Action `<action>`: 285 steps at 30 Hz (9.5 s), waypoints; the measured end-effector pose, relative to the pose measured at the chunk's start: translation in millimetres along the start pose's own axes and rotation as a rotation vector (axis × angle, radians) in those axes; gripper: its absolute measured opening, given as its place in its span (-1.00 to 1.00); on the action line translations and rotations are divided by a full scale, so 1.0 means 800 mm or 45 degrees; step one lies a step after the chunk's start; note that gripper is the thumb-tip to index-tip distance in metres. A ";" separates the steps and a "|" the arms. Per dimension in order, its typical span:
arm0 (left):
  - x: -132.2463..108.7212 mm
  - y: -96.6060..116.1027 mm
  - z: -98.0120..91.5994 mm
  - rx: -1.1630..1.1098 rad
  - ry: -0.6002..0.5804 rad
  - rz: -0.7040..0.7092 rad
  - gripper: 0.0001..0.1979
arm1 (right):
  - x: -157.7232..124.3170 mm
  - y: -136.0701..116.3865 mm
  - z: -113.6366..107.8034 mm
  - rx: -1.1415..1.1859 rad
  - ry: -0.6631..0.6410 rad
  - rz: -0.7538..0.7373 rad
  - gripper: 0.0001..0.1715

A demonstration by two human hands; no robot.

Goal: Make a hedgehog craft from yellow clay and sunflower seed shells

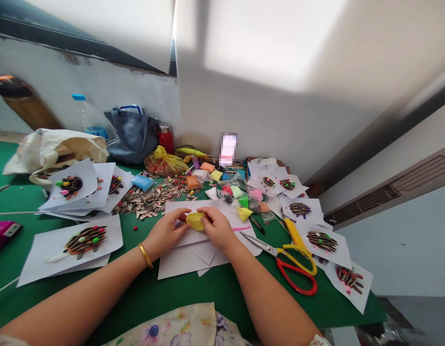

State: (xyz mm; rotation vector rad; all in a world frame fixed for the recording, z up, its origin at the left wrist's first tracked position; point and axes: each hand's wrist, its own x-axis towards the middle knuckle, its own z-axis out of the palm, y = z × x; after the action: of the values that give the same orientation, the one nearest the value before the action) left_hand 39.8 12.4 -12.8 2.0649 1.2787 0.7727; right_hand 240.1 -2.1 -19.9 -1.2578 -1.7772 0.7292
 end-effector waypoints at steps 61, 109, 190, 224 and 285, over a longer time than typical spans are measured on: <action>-0.007 0.019 -0.007 -0.491 0.123 -0.170 -0.71 | -0.014 -0.029 0.015 0.313 0.098 0.120 -0.64; -0.010 0.018 -0.007 -0.366 0.075 -0.021 -0.73 | -0.015 -0.040 0.010 0.202 0.098 0.033 -0.78; -0.007 0.021 -0.009 -0.954 0.058 -0.252 -0.61 | -0.013 -0.032 0.007 0.480 0.138 0.277 -0.72; -0.002 0.013 -0.003 -0.842 0.060 -0.270 -0.57 | -0.002 -0.024 0.013 0.735 -0.065 0.438 -0.50; -0.006 0.022 -0.005 -0.846 0.013 -0.296 -0.67 | -0.009 -0.033 0.003 0.118 0.014 -0.066 -0.80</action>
State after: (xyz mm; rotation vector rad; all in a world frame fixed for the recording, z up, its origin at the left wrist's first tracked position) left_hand 45.1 2.0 1.5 1.3595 1.0520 0.9419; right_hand 226.7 -18.1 -1.7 -1.1478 -1.7405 0.7649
